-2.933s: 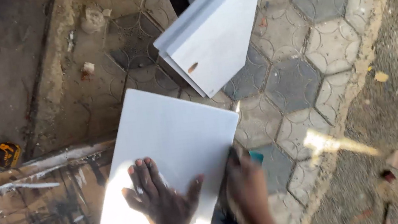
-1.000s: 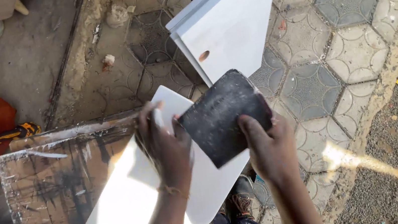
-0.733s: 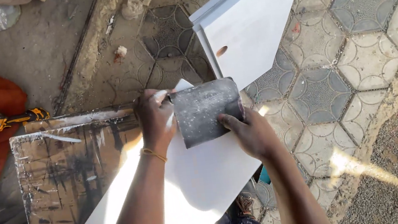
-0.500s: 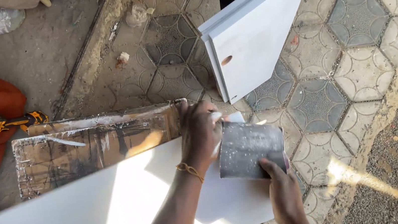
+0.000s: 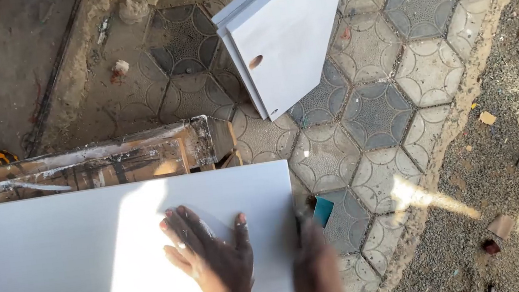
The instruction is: The person sands the surface of a white rectangular board using a sanding block. They hold the board steady with their left hand while moving the sanding block back and forth with their right hand. The person briefly switches to a different sanding block before continuing to sand the board's surface.
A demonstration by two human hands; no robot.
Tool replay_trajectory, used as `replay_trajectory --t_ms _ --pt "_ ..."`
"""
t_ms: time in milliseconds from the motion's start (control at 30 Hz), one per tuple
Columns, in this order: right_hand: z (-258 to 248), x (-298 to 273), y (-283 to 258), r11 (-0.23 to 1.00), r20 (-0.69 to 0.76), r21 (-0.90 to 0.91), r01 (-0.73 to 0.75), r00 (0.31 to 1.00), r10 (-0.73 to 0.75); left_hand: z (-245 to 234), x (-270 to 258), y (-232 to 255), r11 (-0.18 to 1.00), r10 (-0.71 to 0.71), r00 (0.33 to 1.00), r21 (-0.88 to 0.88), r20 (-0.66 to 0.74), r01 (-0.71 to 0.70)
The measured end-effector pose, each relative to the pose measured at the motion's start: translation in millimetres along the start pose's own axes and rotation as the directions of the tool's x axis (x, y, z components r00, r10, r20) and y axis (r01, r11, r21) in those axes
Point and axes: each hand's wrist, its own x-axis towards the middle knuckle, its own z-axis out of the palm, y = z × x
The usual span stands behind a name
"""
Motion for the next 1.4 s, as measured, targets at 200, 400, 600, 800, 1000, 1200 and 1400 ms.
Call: replay_trajectory --t_ms 200,400,600,800,1000,1200,1400 --pt "-4.2 -25.3 30.1 0.326 -0.319 -0.776 -0.540 0.782 0.535 -0.8 27.4 -26.5 0.966 0.085 0.990 0.252 -0.116 -0.053" --pt "11.7 -8.7 14.9 0.685 -0.024 -0.714 -0.147 0.982 0.186 4.0 45.4 -21.8 0.991 0.077 0.996 -0.104 -0.038 -0.081" --pt "33.7 29.8 -18.0 0.584 0.004 -0.807 -0.089 0.988 0.157 -2.9 31.8 -24.1 0.998 0.029 1.000 -0.053 -0.002 -0.029" --pt "19.6 14.5 5.7 0.350 -0.121 -0.894 -0.279 0.903 0.411 -3.0 39.6 -25.8 0.997 0.069 0.998 0.035 -0.002 -0.069" --pt "13.2 12.9 21.2 0.299 -0.142 -0.904 -0.305 0.875 0.462 7.3 47.7 -25.4 0.998 0.052 0.998 0.050 -0.036 -0.050" --pt "39.5 31.9 15.7 0.568 0.092 -0.821 0.062 0.995 0.024 1.9 42.8 -25.2 0.999 0.032 0.999 -0.044 0.014 -0.032" --pt "35.8 40.4 -29.3 0.458 0.012 -0.886 -0.075 0.983 0.183 8.5 28.8 -19.9 0.998 0.051 0.998 -0.045 0.036 -0.050"
